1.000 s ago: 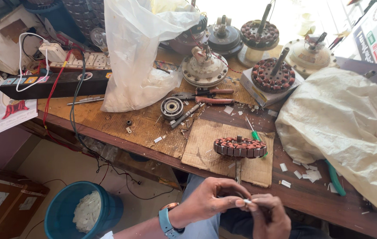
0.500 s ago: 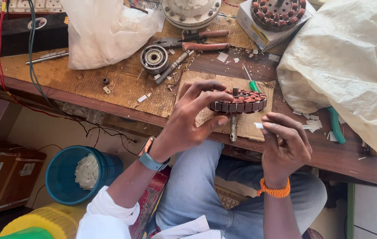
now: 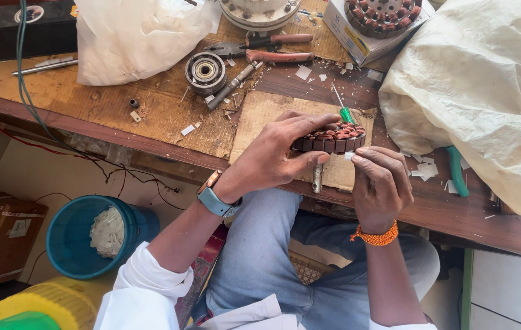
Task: The person inserts small white insulating pieces into the slots of a circular copper-wound stator and uses a green screwdriver to press them in. The person rotates the stator to access different slots and repeats the insertion process throughout the clip.
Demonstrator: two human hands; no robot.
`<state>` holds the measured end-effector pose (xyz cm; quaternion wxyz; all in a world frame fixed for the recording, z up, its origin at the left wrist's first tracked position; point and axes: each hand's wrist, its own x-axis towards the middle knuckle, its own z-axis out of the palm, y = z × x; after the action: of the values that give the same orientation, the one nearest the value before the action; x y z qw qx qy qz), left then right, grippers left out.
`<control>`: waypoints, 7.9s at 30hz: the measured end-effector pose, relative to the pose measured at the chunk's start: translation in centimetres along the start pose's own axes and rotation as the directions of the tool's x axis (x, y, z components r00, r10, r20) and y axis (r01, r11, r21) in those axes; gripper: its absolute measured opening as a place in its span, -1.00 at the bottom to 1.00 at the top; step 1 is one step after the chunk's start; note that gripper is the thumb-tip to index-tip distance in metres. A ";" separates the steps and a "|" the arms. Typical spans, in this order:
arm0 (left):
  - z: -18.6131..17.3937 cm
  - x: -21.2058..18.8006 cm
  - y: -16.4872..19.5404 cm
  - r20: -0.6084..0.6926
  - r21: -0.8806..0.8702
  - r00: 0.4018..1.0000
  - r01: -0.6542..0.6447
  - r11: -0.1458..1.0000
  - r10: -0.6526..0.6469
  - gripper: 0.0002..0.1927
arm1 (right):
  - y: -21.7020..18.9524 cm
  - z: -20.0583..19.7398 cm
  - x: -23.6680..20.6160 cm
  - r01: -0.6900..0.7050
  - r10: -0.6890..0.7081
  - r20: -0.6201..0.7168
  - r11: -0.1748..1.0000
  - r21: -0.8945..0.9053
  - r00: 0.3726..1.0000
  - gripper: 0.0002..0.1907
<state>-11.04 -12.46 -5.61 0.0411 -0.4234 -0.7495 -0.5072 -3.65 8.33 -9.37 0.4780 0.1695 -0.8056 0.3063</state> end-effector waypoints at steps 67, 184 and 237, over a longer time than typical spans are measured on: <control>0.3 2.7 2.1 0.119 0.425 0.989 -0.132 0.896 0.090 -0.45 | 0.6 -1.4 2.7 -0.214 0.191 0.227 0.973 0.083 0.955 -0.56; 3.4 -6.4 5.8 -0.150 -0.024 0.989 0.006 1.000 -0.010 -0.71 | -4.8 -2.5 -5.7 -0.680 0.668 0.355 0.313 0.663 0.654 -0.86; -1.2 0.6 -2.2 0.066 0.061 0.997 0.025 0.998 -0.029 -0.38 | 0.1 3.0 0.3 0.042 -0.043 -0.056 0.999 -0.019 0.997 -0.74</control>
<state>-13.34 -13.32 -6.38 0.0219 -0.4285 -0.7711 -0.4703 -5.87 6.48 -10.19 0.5086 0.1737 -0.7906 0.2936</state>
